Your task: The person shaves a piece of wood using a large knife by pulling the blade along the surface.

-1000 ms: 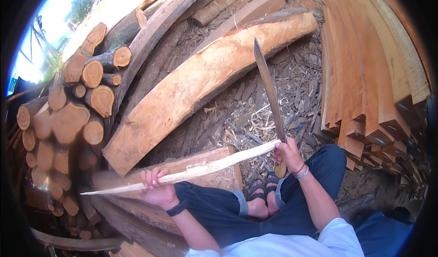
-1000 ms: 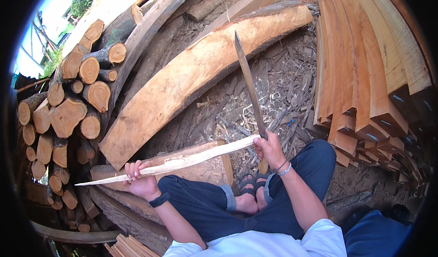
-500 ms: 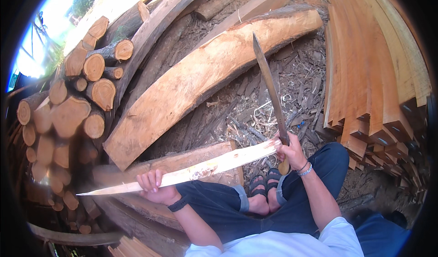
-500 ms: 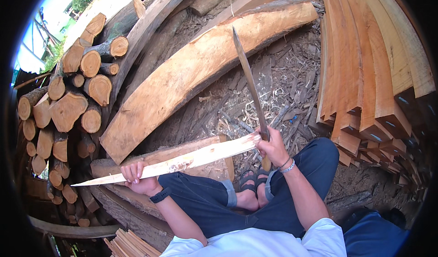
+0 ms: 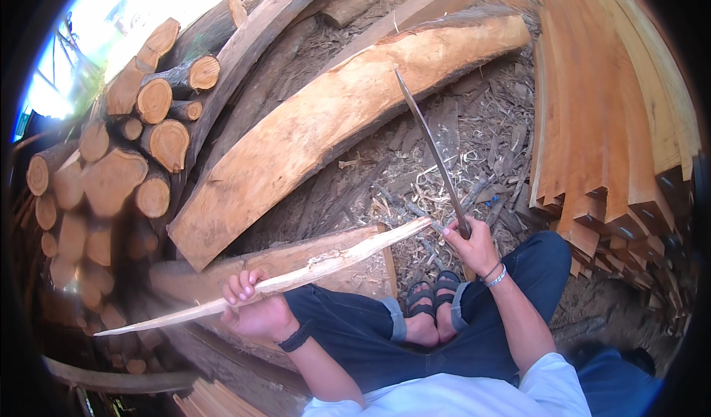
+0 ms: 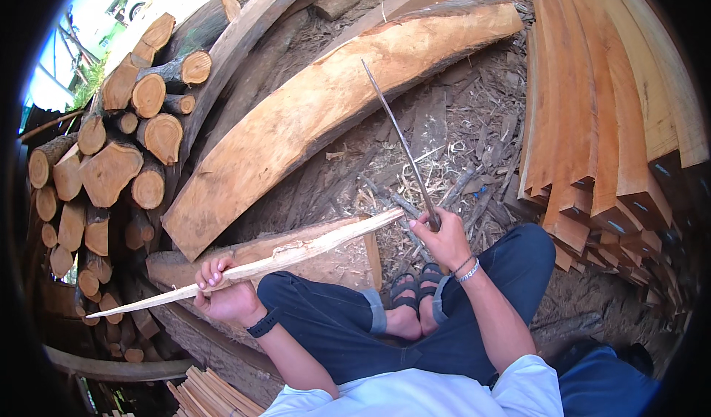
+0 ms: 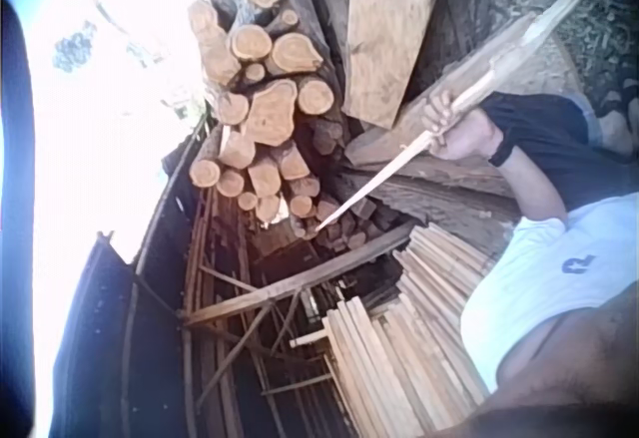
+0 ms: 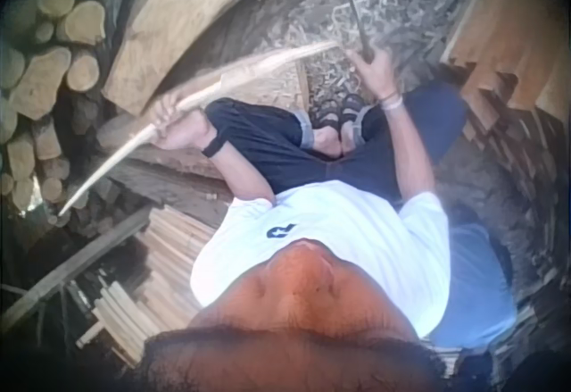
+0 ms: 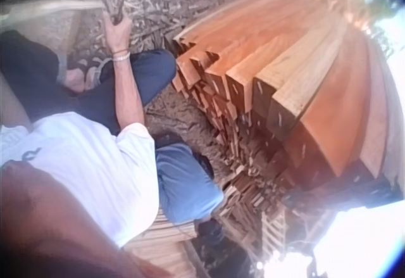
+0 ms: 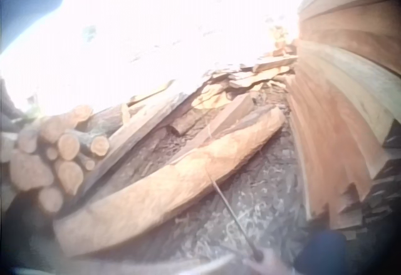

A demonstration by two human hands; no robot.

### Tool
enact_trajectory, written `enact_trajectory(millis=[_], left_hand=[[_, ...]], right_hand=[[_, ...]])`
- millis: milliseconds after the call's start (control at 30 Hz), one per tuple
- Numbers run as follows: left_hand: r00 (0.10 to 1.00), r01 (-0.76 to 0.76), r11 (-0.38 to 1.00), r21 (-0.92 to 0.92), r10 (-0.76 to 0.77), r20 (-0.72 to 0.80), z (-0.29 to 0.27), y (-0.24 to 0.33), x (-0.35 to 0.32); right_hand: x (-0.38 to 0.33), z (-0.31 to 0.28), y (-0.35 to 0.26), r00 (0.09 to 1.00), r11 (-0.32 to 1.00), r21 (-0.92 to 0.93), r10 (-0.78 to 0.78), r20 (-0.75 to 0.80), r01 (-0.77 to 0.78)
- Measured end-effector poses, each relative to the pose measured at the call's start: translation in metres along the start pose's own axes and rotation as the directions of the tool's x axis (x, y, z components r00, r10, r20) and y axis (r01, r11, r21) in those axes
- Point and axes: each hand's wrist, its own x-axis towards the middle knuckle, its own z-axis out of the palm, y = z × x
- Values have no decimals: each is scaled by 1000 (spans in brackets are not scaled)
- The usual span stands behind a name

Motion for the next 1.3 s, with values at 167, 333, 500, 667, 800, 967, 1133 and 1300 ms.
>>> enact_trajectory(millis=[167,333,500,667,800,967,1133,1300], left_hand=[[993,-39,965,259,67,-99,-5,3,-2],[984,-27,907,421,99,-151,-45,2,-5],[968,-19,850,527,147,-203,-88,-9,-18],[973,9,797,604,133,-188,-111,-9,-23],[982,36,715,698,105,-158,-96,-7,-11],[977,-126,567,814,215,1,-60,-13,19],[950,-181,544,819,313,2,-48,-21,36],[866,-158,518,840,481,-134,-33,-23,44]], right_hand=[[-1,10,-1,1000,996,-91,-7,1,7],[-5,20,-1,995,971,-236,45,85,-24],[-13,41,15,976,927,-375,102,192,-23],[-23,57,23,936,897,-442,154,317,1],[-24,65,28,901,886,-463,183,393,22],[-24,73,48,899,885,-464,169,404,42],[-28,81,50,889,905,-424,202,411,-9],[-31,82,44,884,930,-367,172,434,0]])
